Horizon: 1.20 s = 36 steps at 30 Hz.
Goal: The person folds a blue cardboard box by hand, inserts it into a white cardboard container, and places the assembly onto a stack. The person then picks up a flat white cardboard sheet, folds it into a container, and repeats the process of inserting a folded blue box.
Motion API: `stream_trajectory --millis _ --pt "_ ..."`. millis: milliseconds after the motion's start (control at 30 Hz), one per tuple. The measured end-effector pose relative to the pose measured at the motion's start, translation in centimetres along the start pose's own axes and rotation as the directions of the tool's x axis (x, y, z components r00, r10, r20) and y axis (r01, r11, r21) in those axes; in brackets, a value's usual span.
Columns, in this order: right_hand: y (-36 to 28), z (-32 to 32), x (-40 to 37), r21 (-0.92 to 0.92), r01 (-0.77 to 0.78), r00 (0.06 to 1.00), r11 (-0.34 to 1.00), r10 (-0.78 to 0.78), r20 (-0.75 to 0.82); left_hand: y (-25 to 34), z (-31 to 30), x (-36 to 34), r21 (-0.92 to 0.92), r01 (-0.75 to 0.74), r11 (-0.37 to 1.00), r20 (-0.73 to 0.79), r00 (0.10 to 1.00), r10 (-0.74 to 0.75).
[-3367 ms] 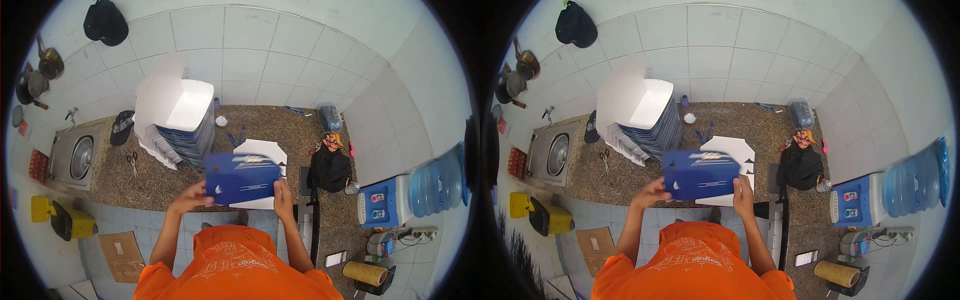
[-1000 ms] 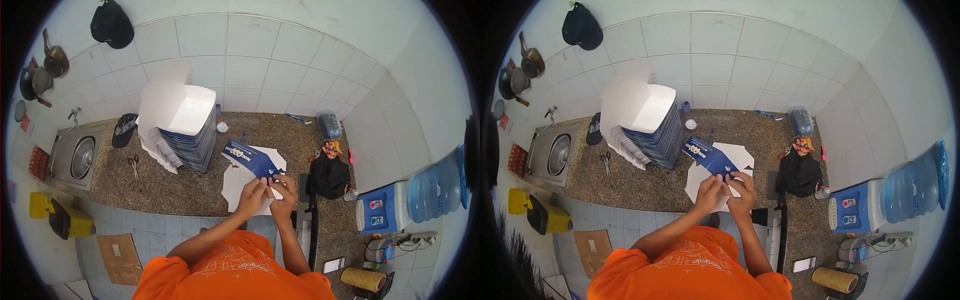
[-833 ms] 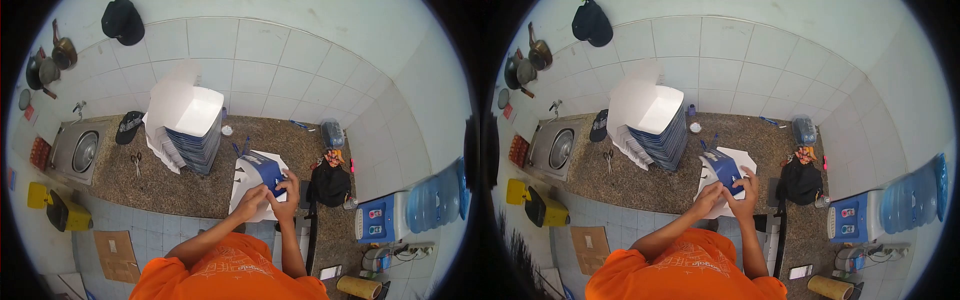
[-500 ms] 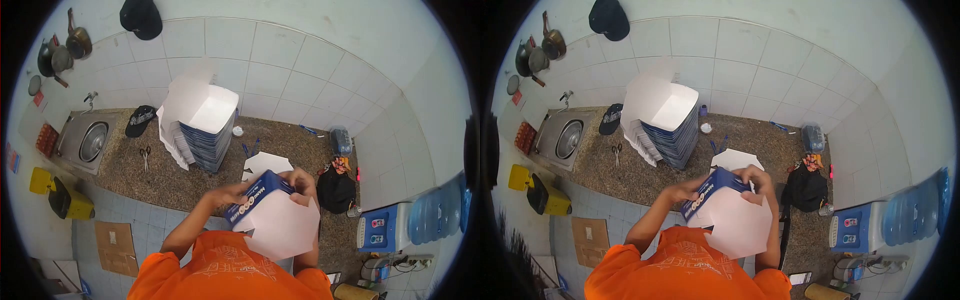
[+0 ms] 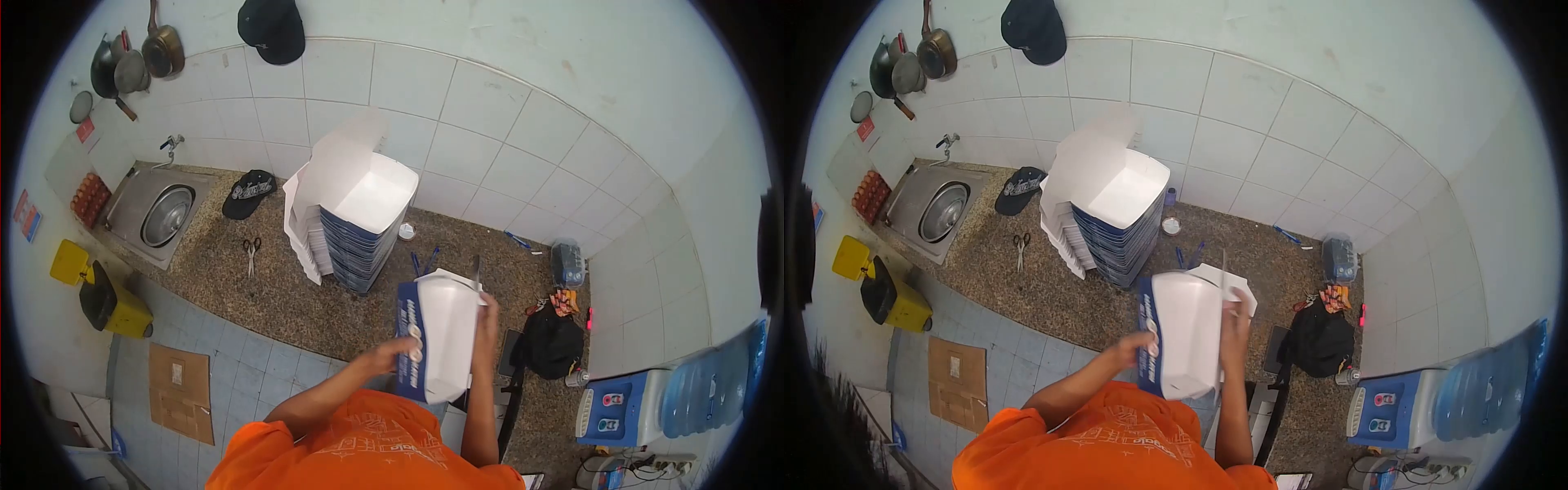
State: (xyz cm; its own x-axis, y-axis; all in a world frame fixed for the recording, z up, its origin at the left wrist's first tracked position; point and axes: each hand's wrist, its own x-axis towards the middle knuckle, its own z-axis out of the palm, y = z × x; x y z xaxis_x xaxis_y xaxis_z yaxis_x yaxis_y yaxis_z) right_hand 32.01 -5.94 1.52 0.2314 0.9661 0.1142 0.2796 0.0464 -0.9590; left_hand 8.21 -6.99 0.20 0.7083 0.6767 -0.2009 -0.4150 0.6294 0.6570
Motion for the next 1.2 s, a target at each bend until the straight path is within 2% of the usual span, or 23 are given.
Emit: stream_trajectory --millis 33,67,100,133,167,200,233,267,333,400,433,467,533,600,667,733,767,833,967,1033,1133,1167,1200 --pt "13.9 -3.0 -6.8 0.000 0.006 1.000 1.000 -0.006 -0.001 -0.7 0.7 0.8 -0.069 0.004 0.998 0.028 1.000 -0.002" --pt "19.4 -0.7 1.9 0.519 -0.098 0.994 0.849 0.061 0.089 -0.3 1.1 1.2 -0.101 -0.039 0.994 0.080 0.996 0.047" --pt "17.9 -4.0 -7.1 0.517 -0.093 0.995 0.851 0.054 0.090 0.3 1.6 1.4 -0.090 -0.120 0.989 0.085 0.988 0.127" --pt "6.6 -2.1 0.0 0.406 -0.073 0.997 0.911 0.079 0.002 1.0 2.2 1.5 -0.081 -0.200 0.976 0.091 0.974 0.207" --pt "-2.6 0.3 1.5 0.289 -0.064 0.992 0.955 0.094 -0.089 3.4 4.4 0.6 0.207 -0.302 0.931 0.080 0.953 0.291" --pt "-2.7 0.4 1.7 0.291 -0.058 0.993 0.955 0.086 -0.086 6.0 6.4 -0.1 0.478 -0.371 0.796 0.093 0.923 0.374" --pt "-2.8 0.4 1.7 0.446 -0.202 0.977 0.872 0.209 0.034 7.3 6.9 0.3 0.658 -0.571 0.491 0.209 0.765 0.610" --pt "-2.8 0.4 1.7 0.567 -0.347 0.937 0.747 0.305 0.173 8.3 7.2 0.7 0.749 -0.655 0.103 0.377 0.549 0.746" --pt "-2.8 1.7 2.2 0.457 -0.288 0.951 0.842 0.196 0.237 10.2 8.1 0.4 0.793 -0.602 0.096 0.374 0.605 0.703" --pt "-2.4 2.0 6.8 0.812 -0.416 0.832 0.408 -0.189 0.521 12.2 8.1 0.4 0.833 -0.546 0.091 0.363 0.662 0.656" --pt "-6.0 2.6 8.4 0.537 -0.136 0.869 0.833 -0.159 0.468 13.7 7.5 0.0 0.887 -0.434 -0.159 0.416 0.602 0.681" --pt "-10.2 3.5 10.5 0.062 0.157 0.900 0.986 -0.168 0.401 15.0 6.9 -0.4 0.875 -0.281 -0.394 0.484 0.545 0.685" --pt "-14.5 5.2 15.7 -0.065 0.364 0.859 0.929 -0.308 0.409 16.8 5.5 -1.6 0.866 0.046 -0.497 0.439 0.404 0.803" --pt "-19.3 7.5 19.5 -0.152 0.499 0.802 0.853 -0.388 0.455 18.1 1.3 -1.5 0.872 0.100 -0.480 0.385 0.464 0.798" --pt "-21.8 10.9 24.0 -0.295 0.552 0.758 0.780 -0.322 0.568 18.1 0.3 -1.2 0.872 0.157 -0.464 0.327 0.518 0.790" --pt "-22.0 14.1 27.4 -0.322 0.647 0.676 0.691 -0.324 0.662 17.6 0.7 -1.3 0.914 0.136 -0.383 0.297 0.421 0.857" --pt "-21.0 15.6 28.9 -0.318 0.648 0.676 0.692 -0.330 0.659 17.6 0.5 -1.2 0.910 0.137 -0.390 0.302 0.423 0.854" --pt "-19.7 17.9 30.8 -0.441 0.805 0.577 0.396 -0.350 0.738 17.7 -0.1 -1.1 0.852 0.136 -0.505 0.447 0.313 0.838" --pt "-19.0 18.9 30.2 -0.570 0.780 0.619 0.259 -0.452 0.642 17.5 0.1 -1.2 0.874 0.136 -0.467 0.431 0.230 0.873" --pt "-19.2 19.0 29.8 -0.621 0.744 0.668 0.247 -0.315 0.674 17.9 0.5 -1.2 0.920 0.076 -0.384 0.361 0.214 0.908" --pt "-19.2 19.0 29.5 -0.644 0.724 0.688 0.245 -0.324 0.650 18.3 0.6 -0.9 0.969 0.064 -0.238 0.214 0.265 0.940" --pt "-19.0 18.6 29.3 -0.642 0.726 0.687 0.247 -0.320 0.653 18.3 0.7 -0.9 0.970 0.067 -0.233 0.208 0.266 0.941" --pt "-18.8 18.2 28.8 -0.630 0.739 0.662 0.237 -0.429 0.615 18.2 1.2 -1.0 0.952 0.116 -0.284 0.243 0.282 0.928"
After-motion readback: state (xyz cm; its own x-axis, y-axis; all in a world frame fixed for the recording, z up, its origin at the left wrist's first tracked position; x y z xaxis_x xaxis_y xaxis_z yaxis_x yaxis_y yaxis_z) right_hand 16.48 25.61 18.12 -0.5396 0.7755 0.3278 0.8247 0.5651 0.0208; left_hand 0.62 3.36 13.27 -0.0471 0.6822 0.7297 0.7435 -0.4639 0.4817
